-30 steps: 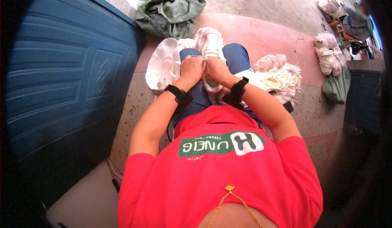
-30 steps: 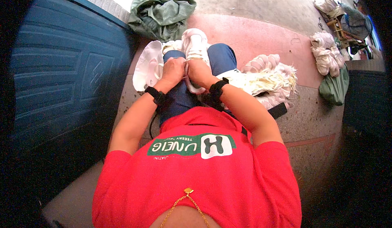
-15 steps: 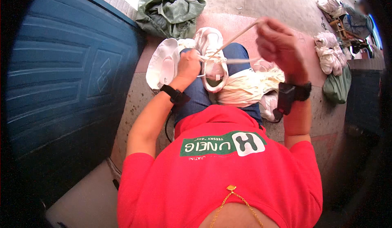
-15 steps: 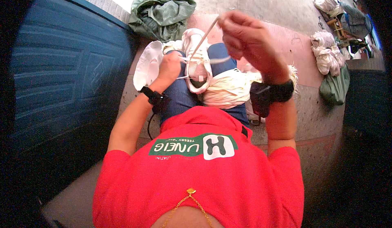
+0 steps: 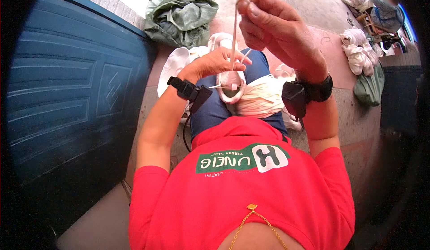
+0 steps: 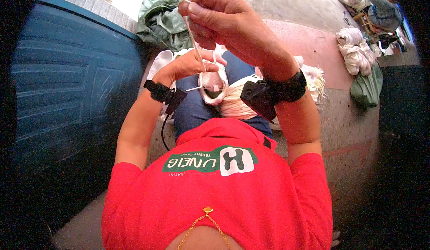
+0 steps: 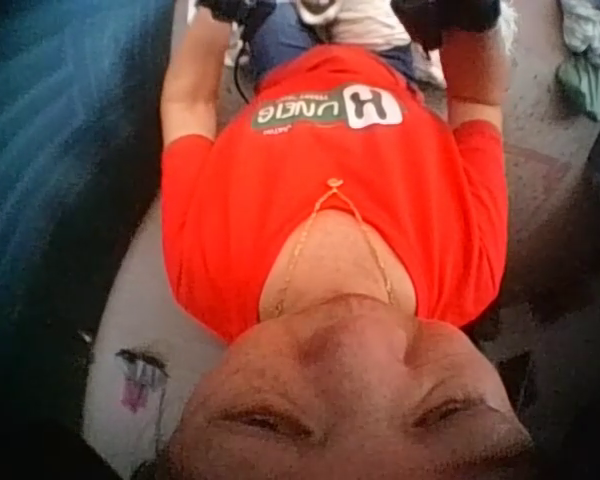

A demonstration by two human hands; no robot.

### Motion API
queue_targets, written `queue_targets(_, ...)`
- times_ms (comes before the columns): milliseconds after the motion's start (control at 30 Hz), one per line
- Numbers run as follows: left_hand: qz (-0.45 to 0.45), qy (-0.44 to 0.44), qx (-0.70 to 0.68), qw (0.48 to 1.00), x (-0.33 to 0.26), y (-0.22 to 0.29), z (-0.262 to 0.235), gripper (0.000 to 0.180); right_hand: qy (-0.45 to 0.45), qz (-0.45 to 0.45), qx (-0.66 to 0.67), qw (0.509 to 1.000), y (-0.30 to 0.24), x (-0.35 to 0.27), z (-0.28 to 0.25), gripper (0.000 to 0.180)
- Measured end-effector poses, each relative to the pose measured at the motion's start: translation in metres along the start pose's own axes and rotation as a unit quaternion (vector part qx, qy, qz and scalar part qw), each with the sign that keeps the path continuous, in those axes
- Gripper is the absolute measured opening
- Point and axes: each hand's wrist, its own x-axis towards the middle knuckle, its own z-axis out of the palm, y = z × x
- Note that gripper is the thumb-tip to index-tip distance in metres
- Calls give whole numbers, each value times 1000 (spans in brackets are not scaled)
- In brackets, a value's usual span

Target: The recorder is lacing several white athletic shoes using long white laces.

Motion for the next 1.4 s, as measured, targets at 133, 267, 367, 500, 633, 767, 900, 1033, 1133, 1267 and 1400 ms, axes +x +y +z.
queue_targets(133, -46, 76, -52, 995, -11, 10, 3, 19, 67, -19, -148, 987, 3, -3, -26, 20)
queue_targets(267, -14, 248, -155, 956, -17, -15, -17, 18, 44, -99, 126, 986, 11, -8, -89, 24)
queue_targets(367, 79, 334, -304, 889, -38, -15, -61, 18, 226, -58, 224, 946, 25, -26, -132, 23)
queue_targets(500, 120, 365, -432, 816, -84, -41, -111, 19, 374, 86, -359, 851, 72, -61, -159, 11)
queue_targets(633, -122, 423, -86, 894, -78, -63, -81, 16, 118, 171, -479, 853, 147, -100, -134, 17)
queue_targets(767, -13, 290, 101, 951, -60, -89, -32, 20, 105, 157, -570, 800, 170, -101, -98, 22)
queue_targets(900, -190, 233, 147, 942, -47, -78, 4, 21, 99, 126, -655, 738, 183, -97, -98, 20)
queue_targets(1033, -138, 249, 322, 903, -48, -85, 21, 20, 53, 152, -705, 691, 190, -96, -98, 16)
queue_targets(1133, -139, 272, 351, 885, -52, -93, 25, 20, 47, 122, -746, 653, 189, -93, -92, 12)
queue_targets(1267, -156, 302, 348, 873, -55, -96, 27, 20, 56, 76, -789, 607, 189, -86, -80, 9)
queue_targets(1400, -171, 305, 373, 859, -48, -94, 30, 21, -39, 41, -815, 577, 190, -79, -81, 7)
